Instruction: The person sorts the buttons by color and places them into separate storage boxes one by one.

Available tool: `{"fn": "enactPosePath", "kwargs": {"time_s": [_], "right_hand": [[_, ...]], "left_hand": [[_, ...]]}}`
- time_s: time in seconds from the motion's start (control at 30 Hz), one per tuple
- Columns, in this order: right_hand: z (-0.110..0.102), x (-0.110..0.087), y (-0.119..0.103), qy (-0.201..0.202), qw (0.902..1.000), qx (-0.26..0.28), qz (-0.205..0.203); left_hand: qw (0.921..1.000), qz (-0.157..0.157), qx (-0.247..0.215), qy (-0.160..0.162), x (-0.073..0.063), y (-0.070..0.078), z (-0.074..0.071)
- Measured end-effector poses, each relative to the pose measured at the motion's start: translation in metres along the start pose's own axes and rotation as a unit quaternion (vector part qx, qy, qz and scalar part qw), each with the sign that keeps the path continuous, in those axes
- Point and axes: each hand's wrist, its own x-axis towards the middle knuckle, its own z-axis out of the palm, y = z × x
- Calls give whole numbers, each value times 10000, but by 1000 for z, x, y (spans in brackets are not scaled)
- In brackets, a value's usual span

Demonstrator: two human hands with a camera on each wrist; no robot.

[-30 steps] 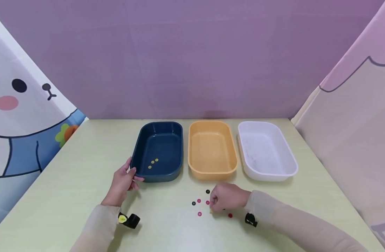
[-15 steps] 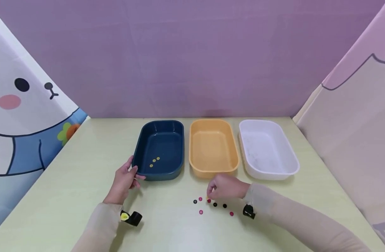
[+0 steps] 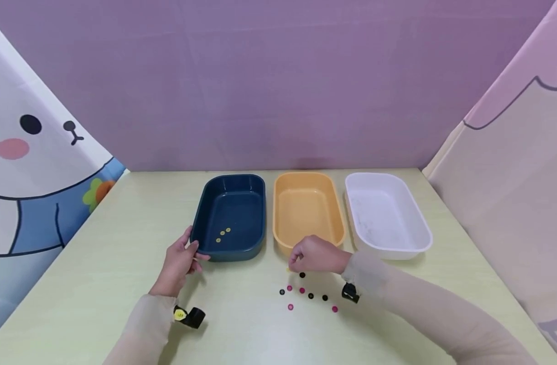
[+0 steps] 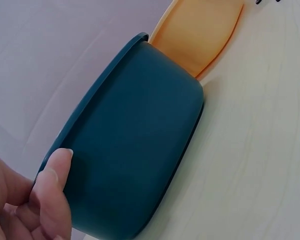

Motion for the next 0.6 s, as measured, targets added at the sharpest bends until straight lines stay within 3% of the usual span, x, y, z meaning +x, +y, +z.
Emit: {"fn": "enactPosePath", "kwargs": {"time_s": [0.4,0.6], "right_hand": [[-11,29,-22,-29,9998,-194,-104],[-15,48,-37,-123,9999,-31,-72]], "left_hand": [[10000,62,-13,49,4,1,2],[10000,5,-28,92,1,0,0]]}}
